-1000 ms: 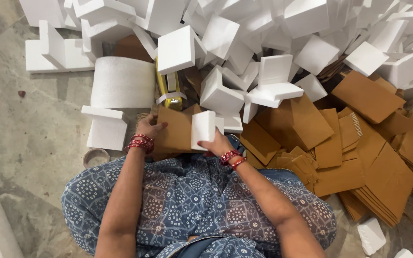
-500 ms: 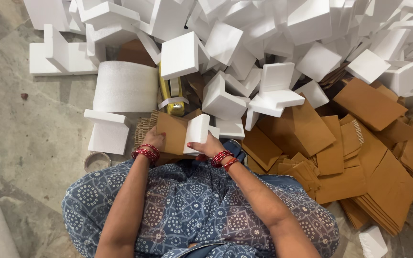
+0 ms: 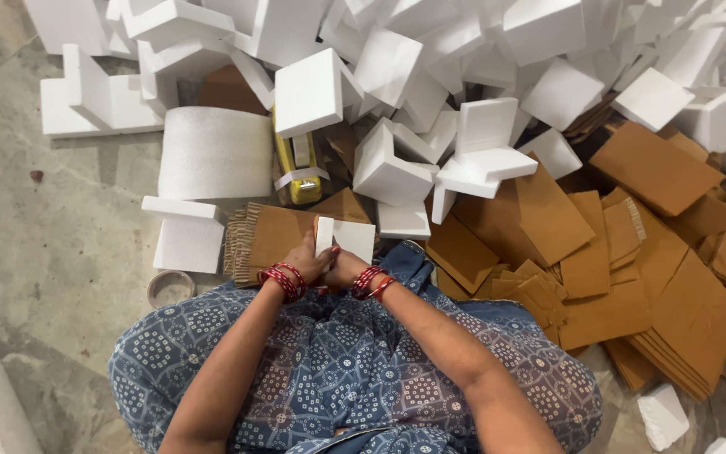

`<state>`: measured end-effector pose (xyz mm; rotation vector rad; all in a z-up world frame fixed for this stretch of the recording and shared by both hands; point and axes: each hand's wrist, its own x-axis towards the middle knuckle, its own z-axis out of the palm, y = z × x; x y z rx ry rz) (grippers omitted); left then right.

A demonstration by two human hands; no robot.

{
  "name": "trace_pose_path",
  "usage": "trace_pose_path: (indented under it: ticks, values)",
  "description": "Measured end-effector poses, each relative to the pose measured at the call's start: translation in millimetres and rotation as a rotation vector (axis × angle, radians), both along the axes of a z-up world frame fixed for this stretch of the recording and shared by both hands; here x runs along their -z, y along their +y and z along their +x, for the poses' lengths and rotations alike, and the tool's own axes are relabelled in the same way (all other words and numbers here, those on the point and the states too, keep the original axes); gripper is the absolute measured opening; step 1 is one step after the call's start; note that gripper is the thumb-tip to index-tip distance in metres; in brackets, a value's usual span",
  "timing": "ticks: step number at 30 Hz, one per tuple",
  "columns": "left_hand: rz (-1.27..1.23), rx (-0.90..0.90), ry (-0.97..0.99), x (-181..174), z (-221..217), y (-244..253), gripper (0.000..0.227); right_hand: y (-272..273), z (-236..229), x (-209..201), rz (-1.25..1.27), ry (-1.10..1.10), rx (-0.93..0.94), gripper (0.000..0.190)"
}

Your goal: The person sits on the floor and repeatedly assembles small white styrofoam boxes by inserting pieces into cardboard frames and securing them with a tape dispenser. The person handles styrofoam pieces, cardboard frames, and a tape dispenser throughout the clip.

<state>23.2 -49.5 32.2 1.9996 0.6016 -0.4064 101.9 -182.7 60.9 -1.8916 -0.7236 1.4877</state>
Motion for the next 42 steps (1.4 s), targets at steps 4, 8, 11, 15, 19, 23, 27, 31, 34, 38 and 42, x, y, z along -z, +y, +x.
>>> trace_pose_path:
  ticks: [4, 8, 11, 15, 19, 23, 27, 31, 34, 38, 42]
  values:
    - [0.024, -0.119, -0.008, 7, 5, -13, 0.093, -48, 44, 21, 0.082, 0.139, 0.218, 0.051]
    - [0.075, -0.175, -0.05, 7, 0, -17, 0.088, -98, 96, 39, 0.125, -0.233, 0.572, 0.047]
    - [0.176, -0.153, -0.065, 2, 1, -25, 0.087, -117, 98, 58, -0.097, -0.69, 0.414, 0.047]
    - [0.339, -0.043, -0.054, -8, 3, -37, 0.085, -102, 41, 94, -0.224, -0.103, 0.437, 0.035]
    - [0.517, 0.107, 0.029, -25, 18, -13, 0.052, -107, 27, 115, -0.151, 0.134, 0.333, 0.025]
    - [0.566, 0.254, 0.066, -47, 29, 13, 0.039, -151, 91, 117, -0.107, -0.378, 0.216, 0.018]
    - [0.614, 0.293, 0.032, -71, 27, 11, 0.045, -226, 164, 103, -0.261, -1.158, 0.448, 0.017]
    - [0.667, 0.354, -0.008, -83, 32, 2, 0.046, -280, 179, 92, -0.787, -0.984, 0.317, 0.069]
    - [0.707, 0.437, 0.079, -84, 40, 2, 0.041, -279, 166, 95, -0.842, -0.873, 0.21, 0.107]
    - [0.704, 0.407, 0.025, -84, 37, 2, 0.044, -252, 164, 101, -0.728, -1.014, 0.174, 0.12]
    - [0.702, 0.391, 0.018, -85, 31, 3, 0.05, -242, 172, 110, -0.876, -0.828, 0.171, 0.102]
